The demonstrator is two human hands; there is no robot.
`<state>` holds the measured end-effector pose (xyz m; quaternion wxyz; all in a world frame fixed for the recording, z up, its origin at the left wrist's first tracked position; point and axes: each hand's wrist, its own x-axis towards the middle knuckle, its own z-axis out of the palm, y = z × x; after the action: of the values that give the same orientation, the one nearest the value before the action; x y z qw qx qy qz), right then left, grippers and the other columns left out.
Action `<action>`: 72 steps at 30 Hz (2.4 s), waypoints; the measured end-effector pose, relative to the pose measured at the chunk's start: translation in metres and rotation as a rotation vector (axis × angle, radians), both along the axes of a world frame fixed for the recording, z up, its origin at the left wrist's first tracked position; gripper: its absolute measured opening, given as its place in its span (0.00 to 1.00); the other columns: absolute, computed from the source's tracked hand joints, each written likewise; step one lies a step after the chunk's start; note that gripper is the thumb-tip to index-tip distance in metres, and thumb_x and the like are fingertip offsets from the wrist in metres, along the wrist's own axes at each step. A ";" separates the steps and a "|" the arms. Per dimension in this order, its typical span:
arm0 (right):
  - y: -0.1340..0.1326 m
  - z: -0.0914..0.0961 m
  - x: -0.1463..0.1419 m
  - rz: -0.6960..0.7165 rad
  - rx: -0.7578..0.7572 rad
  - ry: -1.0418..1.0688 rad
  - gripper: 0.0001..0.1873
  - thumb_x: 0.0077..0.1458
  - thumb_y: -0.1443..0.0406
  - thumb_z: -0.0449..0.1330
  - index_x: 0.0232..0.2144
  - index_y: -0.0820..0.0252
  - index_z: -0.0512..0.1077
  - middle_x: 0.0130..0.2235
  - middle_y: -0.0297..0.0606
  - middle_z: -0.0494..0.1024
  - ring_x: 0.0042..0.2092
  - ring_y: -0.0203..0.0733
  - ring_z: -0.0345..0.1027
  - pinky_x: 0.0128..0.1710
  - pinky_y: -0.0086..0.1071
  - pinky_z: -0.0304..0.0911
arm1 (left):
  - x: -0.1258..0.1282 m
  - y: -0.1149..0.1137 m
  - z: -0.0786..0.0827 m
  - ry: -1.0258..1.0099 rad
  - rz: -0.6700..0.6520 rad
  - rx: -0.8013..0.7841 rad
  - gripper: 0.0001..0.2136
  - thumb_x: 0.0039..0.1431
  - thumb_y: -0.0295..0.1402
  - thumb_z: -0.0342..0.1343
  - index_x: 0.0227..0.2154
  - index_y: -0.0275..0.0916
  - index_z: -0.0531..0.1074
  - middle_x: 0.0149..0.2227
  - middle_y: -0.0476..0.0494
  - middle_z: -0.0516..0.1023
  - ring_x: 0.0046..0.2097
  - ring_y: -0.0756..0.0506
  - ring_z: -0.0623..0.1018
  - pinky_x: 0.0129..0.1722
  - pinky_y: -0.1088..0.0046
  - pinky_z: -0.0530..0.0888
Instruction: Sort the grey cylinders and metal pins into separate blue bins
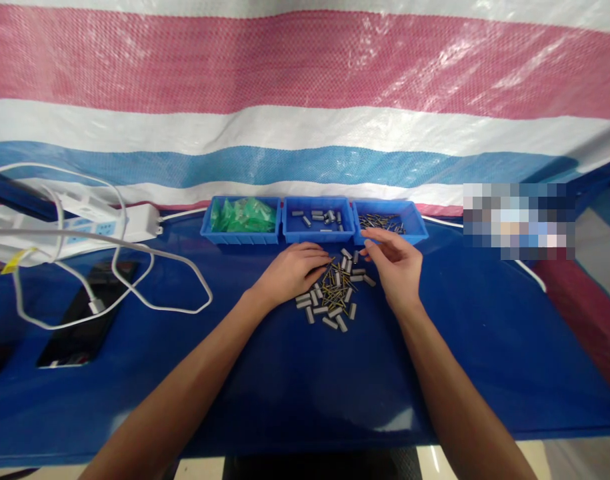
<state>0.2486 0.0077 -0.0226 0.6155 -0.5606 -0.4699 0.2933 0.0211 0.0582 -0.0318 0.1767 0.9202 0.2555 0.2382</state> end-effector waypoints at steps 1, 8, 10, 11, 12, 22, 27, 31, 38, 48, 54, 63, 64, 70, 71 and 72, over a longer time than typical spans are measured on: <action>0.000 0.000 0.000 0.002 -0.001 -0.003 0.11 0.56 0.59 0.71 0.42 0.54 0.83 0.45 0.39 0.87 0.32 0.41 0.79 0.35 0.38 0.78 | 0.000 0.000 0.000 -0.001 0.014 0.008 0.10 0.70 0.30 0.56 0.47 0.38 0.82 0.50 0.38 0.86 0.55 0.38 0.82 0.58 0.56 0.78; 0.000 0.000 0.000 0.001 0.018 0.033 0.07 0.58 0.62 0.69 0.40 0.54 0.83 0.43 0.37 0.86 0.31 0.38 0.77 0.33 0.35 0.74 | 0.006 -0.007 0.003 0.033 0.148 0.027 0.08 0.68 0.25 0.55 0.38 0.36 0.81 0.43 0.38 0.85 0.48 0.40 0.81 0.52 0.61 0.79; 0.000 0.000 -0.001 0.008 0.028 0.052 0.06 0.58 0.63 0.69 0.40 0.54 0.83 0.42 0.37 0.86 0.30 0.37 0.77 0.32 0.34 0.73 | 0.007 -0.009 0.005 0.067 0.188 0.047 0.08 0.68 0.26 0.55 0.38 0.36 0.81 0.42 0.37 0.84 0.47 0.39 0.80 0.51 0.61 0.78; 0.000 0.000 -0.001 0.011 0.029 0.057 0.06 0.58 0.63 0.69 0.40 0.54 0.83 0.42 0.36 0.86 0.30 0.36 0.76 0.32 0.34 0.72 | 0.007 -0.010 0.006 0.076 0.199 0.054 0.08 0.69 0.27 0.55 0.39 0.36 0.81 0.42 0.37 0.83 0.47 0.39 0.80 0.50 0.61 0.78; 0.000 0.001 -0.001 0.013 0.028 0.059 0.06 0.58 0.63 0.69 0.39 0.54 0.83 0.42 0.36 0.86 0.30 0.36 0.76 0.32 0.33 0.72 | 0.007 -0.010 0.006 0.079 0.206 0.059 0.08 0.69 0.28 0.55 0.40 0.36 0.81 0.43 0.37 0.83 0.47 0.39 0.80 0.50 0.61 0.78; -0.002 0.002 -0.004 0.043 0.030 0.047 0.06 0.59 0.62 0.68 0.40 0.54 0.83 0.41 0.36 0.86 0.30 0.37 0.75 0.32 0.34 0.72 | 0.009 -0.010 0.001 0.088 0.198 0.078 0.09 0.72 0.30 0.54 0.40 0.36 0.79 0.40 0.39 0.80 0.45 0.41 0.77 0.47 0.64 0.76; -0.001 0.000 -0.004 0.047 0.038 0.040 0.07 0.59 0.61 0.68 0.39 0.55 0.83 0.40 0.36 0.86 0.29 0.36 0.74 0.31 0.34 0.72 | 0.014 -0.013 0.005 0.218 0.256 0.090 0.07 0.72 0.28 0.53 0.39 0.35 0.76 0.41 0.39 0.78 0.46 0.40 0.76 0.48 0.63 0.76; -0.001 0.001 -0.005 0.054 0.049 0.049 0.05 0.59 0.63 0.68 0.39 0.54 0.83 0.39 0.36 0.86 0.29 0.36 0.74 0.31 0.33 0.71 | 0.016 -0.012 0.005 0.284 0.306 0.091 0.07 0.72 0.27 0.52 0.41 0.34 0.75 0.43 0.37 0.78 0.47 0.37 0.75 0.50 0.59 0.76; -0.001 0.000 -0.004 0.072 0.047 0.041 0.06 0.60 0.64 0.67 0.40 0.53 0.83 0.37 0.34 0.85 0.29 0.36 0.74 0.31 0.34 0.71 | 0.010 -0.008 0.002 -0.087 0.310 -0.100 0.03 0.71 0.26 0.54 0.40 0.37 0.73 0.37 0.44 0.78 0.39 0.44 0.78 0.43 0.67 0.76; -0.006 0.008 -0.007 0.213 -0.074 -0.019 0.08 0.59 0.61 0.68 0.41 0.55 0.83 0.27 0.32 0.81 0.25 0.35 0.71 0.29 0.31 0.70 | 0.012 -0.006 0.002 -0.698 0.278 -0.421 0.11 0.60 0.31 0.69 0.44 0.39 0.76 0.36 0.47 0.82 0.37 0.47 0.83 0.43 0.70 0.79; -0.007 0.002 -0.009 0.337 -0.120 0.089 0.17 0.55 0.59 0.73 0.47 0.53 0.82 0.36 0.35 0.86 0.31 0.37 0.78 0.34 0.32 0.76 | 0.011 -0.005 0.001 -0.700 0.281 -0.416 0.11 0.58 0.30 0.70 0.42 0.39 0.77 0.35 0.47 0.81 0.37 0.47 0.82 0.43 0.69 0.78; -0.006 0.001 -0.011 0.348 -0.158 0.110 0.12 0.50 0.57 0.76 0.37 0.54 0.85 0.32 0.35 0.85 0.30 0.38 0.78 0.33 0.31 0.77 | 0.010 -0.007 0.004 -0.645 0.253 -0.361 0.09 0.59 0.28 0.69 0.41 0.39 0.77 0.35 0.47 0.82 0.36 0.48 0.82 0.41 0.70 0.78; -0.006 0.001 -0.012 0.349 -0.164 0.112 0.13 0.50 0.57 0.77 0.37 0.54 0.85 0.32 0.35 0.85 0.30 0.38 0.78 0.33 0.32 0.77 | 0.010 -0.008 0.005 -0.638 0.253 -0.354 0.09 0.59 0.27 0.69 0.41 0.39 0.77 0.35 0.47 0.82 0.36 0.48 0.81 0.42 0.70 0.78; -0.006 0.004 -0.012 0.343 -0.192 0.126 0.15 0.48 0.54 0.77 0.35 0.55 0.85 0.31 0.36 0.85 0.29 0.38 0.78 0.31 0.31 0.77 | 0.012 -0.012 0.006 -0.620 0.235 -0.361 0.07 0.59 0.29 0.69 0.39 0.39 0.77 0.36 0.46 0.82 0.36 0.48 0.81 0.41 0.71 0.79; -0.006 0.004 -0.012 0.345 -0.197 0.130 0.15 0.48 0.54 0.77 0.35 0.55 0.85 0.31 0.37 0.85 0.29 0.38 0.78 0.30 0.31 0.77 | 0.013 -0.012 0.006 -0.613 0.231 -0.366 0.07 0.59 0.29 0.69 0.39 0.38 0.77 0.36 0.46 0.82 0.36 0.48 0.81 0.41 0.71 0.79; -0.006 0.004 -0.011 0.345 -0.201 0.136 0.15 0.48 0.54 0.77 0.35 0.56 0.85 0.31 0.37 0.86 0.29 0.38 0.78 0.30 0.31 0.77 | 0.014 -0.012 0.006 -0.603 0.227 -0.370 0.07 0.60 0.29 0.68 0.39 0.39 0.77 0.36 0.46 0.82 0.36 0.48 0.81 0.41 0.71 0.79</action>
<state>0.2376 0.0021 -0.0183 0.5275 -0.5094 -0.4847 0.4768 0.0346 0.0457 -0.0260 0.3797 0.7270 0.3310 0.4666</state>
